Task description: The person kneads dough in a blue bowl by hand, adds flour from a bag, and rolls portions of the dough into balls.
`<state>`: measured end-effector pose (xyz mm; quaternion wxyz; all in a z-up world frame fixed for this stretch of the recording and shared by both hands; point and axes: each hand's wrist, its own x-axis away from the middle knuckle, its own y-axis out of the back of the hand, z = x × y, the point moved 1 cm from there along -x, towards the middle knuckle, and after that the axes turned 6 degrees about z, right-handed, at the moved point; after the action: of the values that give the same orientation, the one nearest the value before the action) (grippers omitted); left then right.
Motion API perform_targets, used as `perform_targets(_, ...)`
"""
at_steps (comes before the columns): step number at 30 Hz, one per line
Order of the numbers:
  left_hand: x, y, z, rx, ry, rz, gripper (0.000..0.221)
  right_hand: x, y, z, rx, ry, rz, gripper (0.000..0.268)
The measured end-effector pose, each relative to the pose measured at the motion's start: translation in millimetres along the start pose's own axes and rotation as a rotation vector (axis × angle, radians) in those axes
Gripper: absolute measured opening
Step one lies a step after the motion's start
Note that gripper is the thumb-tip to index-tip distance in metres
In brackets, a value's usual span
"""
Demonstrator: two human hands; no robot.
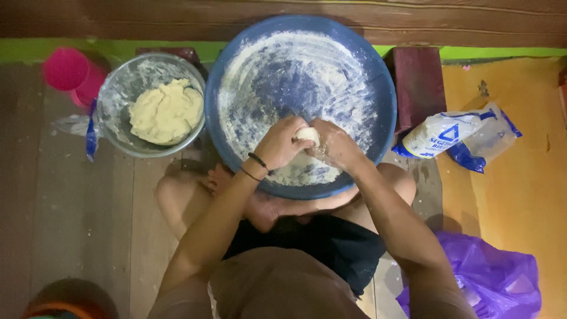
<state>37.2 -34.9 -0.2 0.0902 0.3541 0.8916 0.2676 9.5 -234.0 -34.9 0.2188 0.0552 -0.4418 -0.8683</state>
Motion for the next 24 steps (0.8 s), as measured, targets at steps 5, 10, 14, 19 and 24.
perform_targets(5, -5.0, -6.1, 31.9, 0.033, -0.083, -0.085, 0.047, -7.0, 14.3, 12.5, 0.212, -0.053, 0.046, 0.042)
perform_targets(10, 8.5, -3.4, 20.1, -0.048, -0.254, 0.08, 0.056, -14.9, 21.2, 12.2, -0.305, 0.037, 0.227, 0.043)
perform_targets(14, 6.2, -14.8, 29.1, 0.137, -0.06, 0.048, 0.049, -27.2, 36.4, 13.3, -0.282, 0.074, 0.46, 0.05)
perform_targets(19, -2.1, -1.7, 45.7, -0.048, -0.082, 0.129, 0.035, -31.1, 59.0, 38.7, -0.247, -0.033, 0.607, 0.057)
perform_targets(24, -1.2, -4.3, 45.0, 0.029, 0.172, 0.212, 0.061, -30.6, 9.3, -10.2, -0.219, -0.008, 0.451, 0.053)
